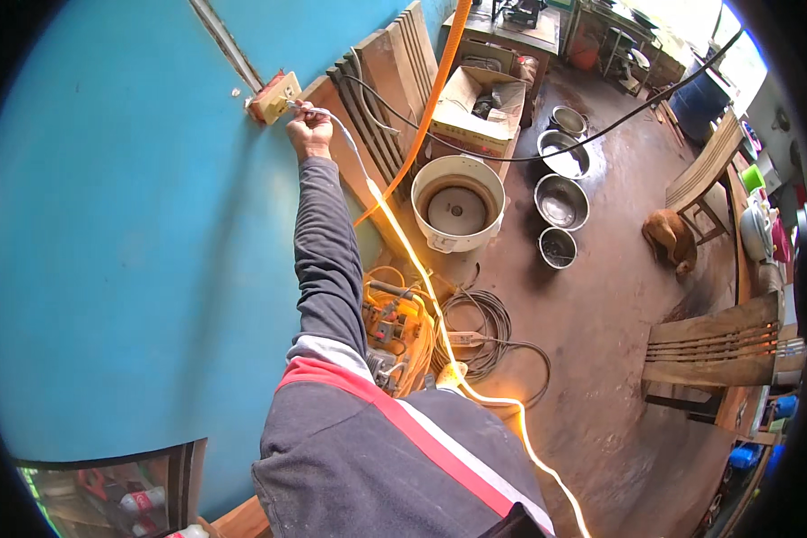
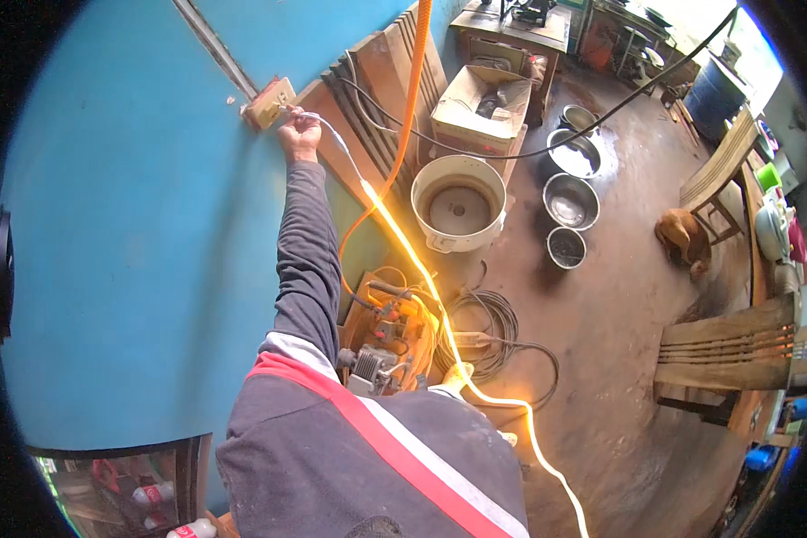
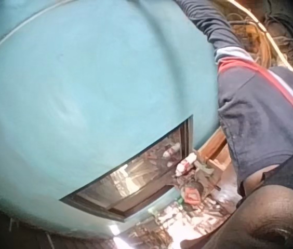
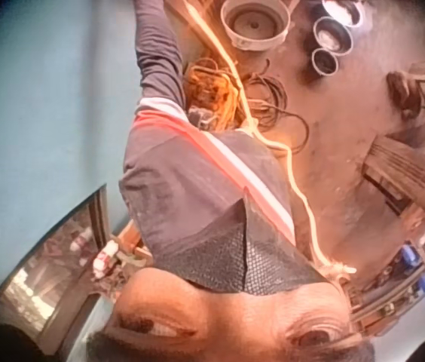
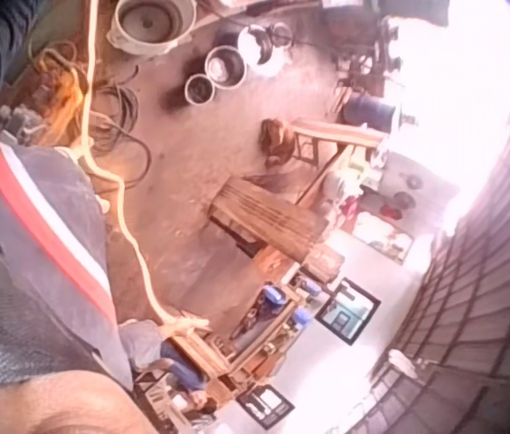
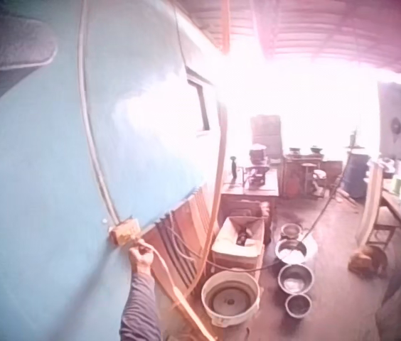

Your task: Installing a flexible LED strip light inside a wooden shelving unit and plugging it into a wall outlet.

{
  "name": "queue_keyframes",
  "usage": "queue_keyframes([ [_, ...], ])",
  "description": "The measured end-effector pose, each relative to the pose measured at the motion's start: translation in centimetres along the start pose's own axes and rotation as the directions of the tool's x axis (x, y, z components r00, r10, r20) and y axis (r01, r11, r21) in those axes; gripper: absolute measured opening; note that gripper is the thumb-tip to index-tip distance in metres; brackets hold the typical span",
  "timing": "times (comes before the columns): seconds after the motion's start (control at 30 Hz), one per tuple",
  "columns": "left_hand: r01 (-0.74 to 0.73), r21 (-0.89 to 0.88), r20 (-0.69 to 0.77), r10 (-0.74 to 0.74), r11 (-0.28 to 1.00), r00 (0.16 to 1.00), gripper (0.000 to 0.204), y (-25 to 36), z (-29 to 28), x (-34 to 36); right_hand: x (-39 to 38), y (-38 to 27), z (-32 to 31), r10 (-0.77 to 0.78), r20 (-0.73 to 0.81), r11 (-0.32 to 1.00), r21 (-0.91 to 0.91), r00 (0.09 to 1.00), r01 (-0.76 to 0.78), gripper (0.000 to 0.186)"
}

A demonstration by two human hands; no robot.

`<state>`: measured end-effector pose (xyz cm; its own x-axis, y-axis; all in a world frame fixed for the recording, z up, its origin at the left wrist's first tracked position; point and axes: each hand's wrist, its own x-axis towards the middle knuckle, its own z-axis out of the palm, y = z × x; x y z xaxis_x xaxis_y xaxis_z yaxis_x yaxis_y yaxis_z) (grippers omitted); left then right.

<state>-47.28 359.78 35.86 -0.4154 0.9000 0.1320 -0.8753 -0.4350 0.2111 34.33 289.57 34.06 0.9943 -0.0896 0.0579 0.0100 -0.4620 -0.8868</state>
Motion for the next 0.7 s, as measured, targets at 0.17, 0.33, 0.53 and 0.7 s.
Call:
queue_keyframes([
  [0.17, -0.024, -0.058, -0.154, 0.014, 0.998, 0.988, 0.018, -2.1, 3.2, -1.3, 0.4, 1.2, -3.5, 0.022, -0.057, 1.0, 0.003, 0.998, -0.021, 0.035],
  [0.33, 0.154, -0.043, 0.011, -0.154, 0.987, 0.988, 0.017, -0.2, 1.9, 1.0, 3.2, 2.6, -7.5, 0.061, -0.079, 0.996, 0.063, 0.995, -0.056, 0.034],
  [0.53, 0.218, 0.115, -0.211, -0.191, 0.969, 0.959, 0.019, 5.3, -1.9, 9.6, 6.3, 5.6, -8.8, 0.108, -0.012, 0.966, 0.239, 0.994, -0.103, 0.037],
  [0.7, 0.124, 0.151, -0.155, -0.101, 0.981, 0.983, 0.018, 6.1, -3.0, 12.8, 5.9, 8.9, -11.1, 0.103, 0.114, 0.926, 0.352, 0.988, -0.137, 0.039],
])
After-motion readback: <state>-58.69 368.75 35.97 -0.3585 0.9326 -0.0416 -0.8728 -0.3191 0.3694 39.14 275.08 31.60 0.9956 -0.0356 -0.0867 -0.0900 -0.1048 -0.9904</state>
